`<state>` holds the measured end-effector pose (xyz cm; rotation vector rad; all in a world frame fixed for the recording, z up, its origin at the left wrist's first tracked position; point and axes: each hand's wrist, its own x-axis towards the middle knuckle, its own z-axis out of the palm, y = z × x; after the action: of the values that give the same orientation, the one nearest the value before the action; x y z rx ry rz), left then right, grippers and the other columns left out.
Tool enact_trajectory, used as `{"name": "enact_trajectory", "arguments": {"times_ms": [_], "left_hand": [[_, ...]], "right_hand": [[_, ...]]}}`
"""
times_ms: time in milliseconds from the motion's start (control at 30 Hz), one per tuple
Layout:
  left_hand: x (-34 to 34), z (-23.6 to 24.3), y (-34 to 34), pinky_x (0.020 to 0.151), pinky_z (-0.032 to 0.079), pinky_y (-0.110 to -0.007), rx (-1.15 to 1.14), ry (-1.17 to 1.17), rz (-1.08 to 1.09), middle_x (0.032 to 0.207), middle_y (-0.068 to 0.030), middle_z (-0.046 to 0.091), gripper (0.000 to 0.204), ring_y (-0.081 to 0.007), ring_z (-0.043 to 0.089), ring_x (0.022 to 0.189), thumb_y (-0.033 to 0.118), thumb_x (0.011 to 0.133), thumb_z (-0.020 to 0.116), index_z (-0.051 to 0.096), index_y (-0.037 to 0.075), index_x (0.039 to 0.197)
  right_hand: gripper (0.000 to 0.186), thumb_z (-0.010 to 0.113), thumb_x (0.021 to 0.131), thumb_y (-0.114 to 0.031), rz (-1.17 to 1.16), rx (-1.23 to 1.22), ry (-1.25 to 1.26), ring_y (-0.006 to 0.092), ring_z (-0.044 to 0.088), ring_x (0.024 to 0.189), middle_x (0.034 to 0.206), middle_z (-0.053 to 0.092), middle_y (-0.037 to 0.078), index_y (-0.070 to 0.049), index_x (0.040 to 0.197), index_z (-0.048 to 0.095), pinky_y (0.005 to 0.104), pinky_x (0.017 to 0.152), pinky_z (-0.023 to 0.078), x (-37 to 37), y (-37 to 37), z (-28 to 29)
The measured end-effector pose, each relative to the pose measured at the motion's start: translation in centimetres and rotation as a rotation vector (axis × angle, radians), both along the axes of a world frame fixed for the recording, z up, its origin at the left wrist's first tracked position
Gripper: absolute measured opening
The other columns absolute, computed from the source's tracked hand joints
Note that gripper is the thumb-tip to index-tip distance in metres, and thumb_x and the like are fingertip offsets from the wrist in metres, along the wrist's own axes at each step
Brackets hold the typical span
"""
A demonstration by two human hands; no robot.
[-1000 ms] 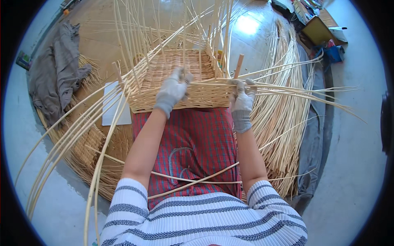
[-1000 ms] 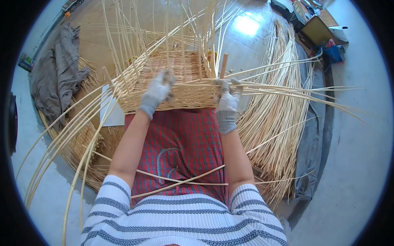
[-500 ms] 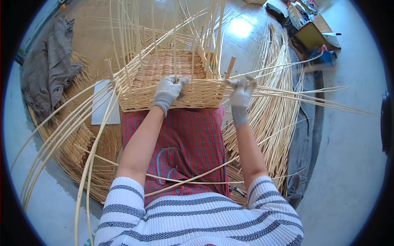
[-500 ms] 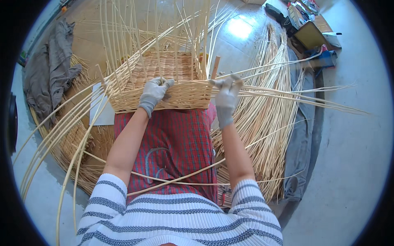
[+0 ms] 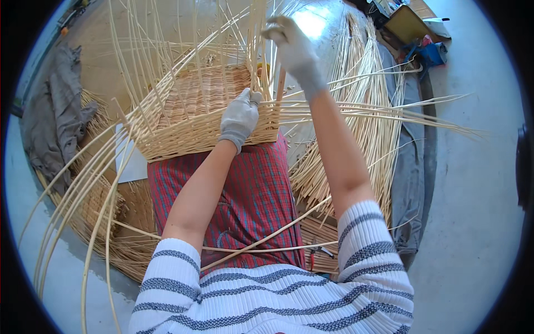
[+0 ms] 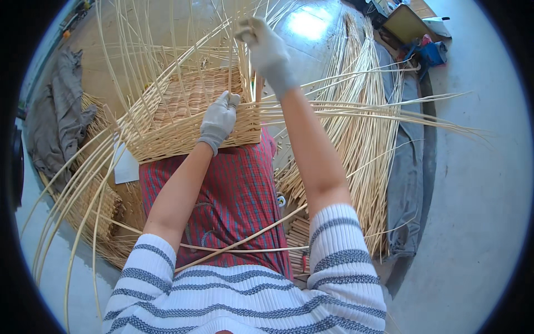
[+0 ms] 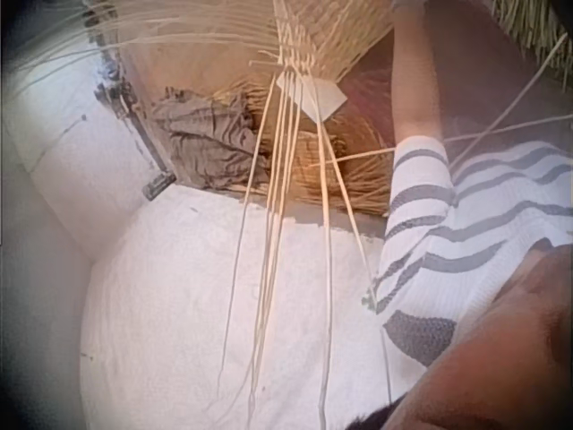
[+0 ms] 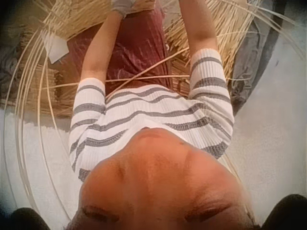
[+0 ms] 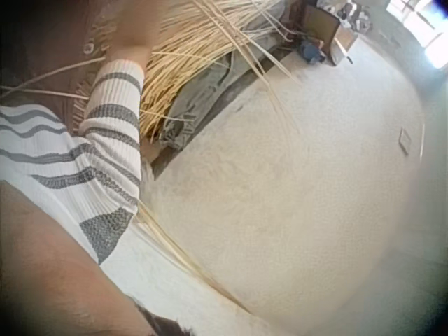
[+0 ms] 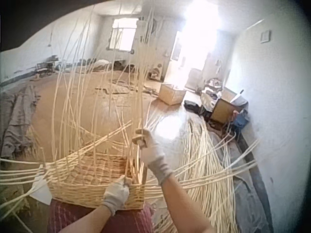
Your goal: Weave a large wicker basket using wooden strips and rods.
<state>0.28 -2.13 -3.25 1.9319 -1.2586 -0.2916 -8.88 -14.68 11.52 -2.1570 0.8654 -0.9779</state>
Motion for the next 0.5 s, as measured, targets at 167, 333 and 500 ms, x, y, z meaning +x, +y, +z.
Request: {"name": "enact_trajectory", "arguments": {"times_ms": [167, 333, 500], "left_hand": [[0.6, 0.1, 0.8, 0.045, 0.043, -0.034, 0.200, 0.515, 0.003, 0.067, -0.0067, 0.058, 0.027, -0.0170, 0.055, 0.050, 0.032, 0.100, 0.058, 0.059, 0.006, 0.099], [-0.3, 1.7, 1.9, 0.046, 0.043, -0.030, -0.024, 0.644, -0.210, 0.067, -0.0024, 0.057, 0.025, -0.0099, 0.050, 0.048, 0.029, 0.096, 0.065, 0.061, 0.004, 0.093], [-1.5, 3.9, 3.6, 0.082, 0.053, -0.040, -0.011, 0.175, 0.091, 0.110, -0.0122, 0.067, 0.056, -0.0260, 0.069, 0.092, 0.023, 0.086, 0.074, 0.047, 0.011, 0.133]], "right_hand": [[0.031, 0.052, 0.096, -0.008, -0.030, 0.251, -0.520, 0.0193, 0.065, 0.080, 0.085, 0.064, 0.007, -0.005, 0.126, 0.045, 0.0299, 0.076, 0.054, -2.0, -2.5, -2.1], [0.015, 0.049, 0.100, -0.010, -0.299, 0.196, -0.780, 0.0163, 0.064, 0.071, 0.074, 0.056, 0.006, -0.005, 0.114, 0.045, 0.0301, 0.070, 0.054, -8.5, -1.2, -10.5], [0.008, 0.043, 0.103, -0.009, -0.329, 0.134, -0.669, 0.0175, 0.063, 0.060, 0.070, 0.054, 0.005, -0.007, 0.110, 0.045, 0.0317, 0.061, 0.054, -8.7, -3.2, -13.7]]}}
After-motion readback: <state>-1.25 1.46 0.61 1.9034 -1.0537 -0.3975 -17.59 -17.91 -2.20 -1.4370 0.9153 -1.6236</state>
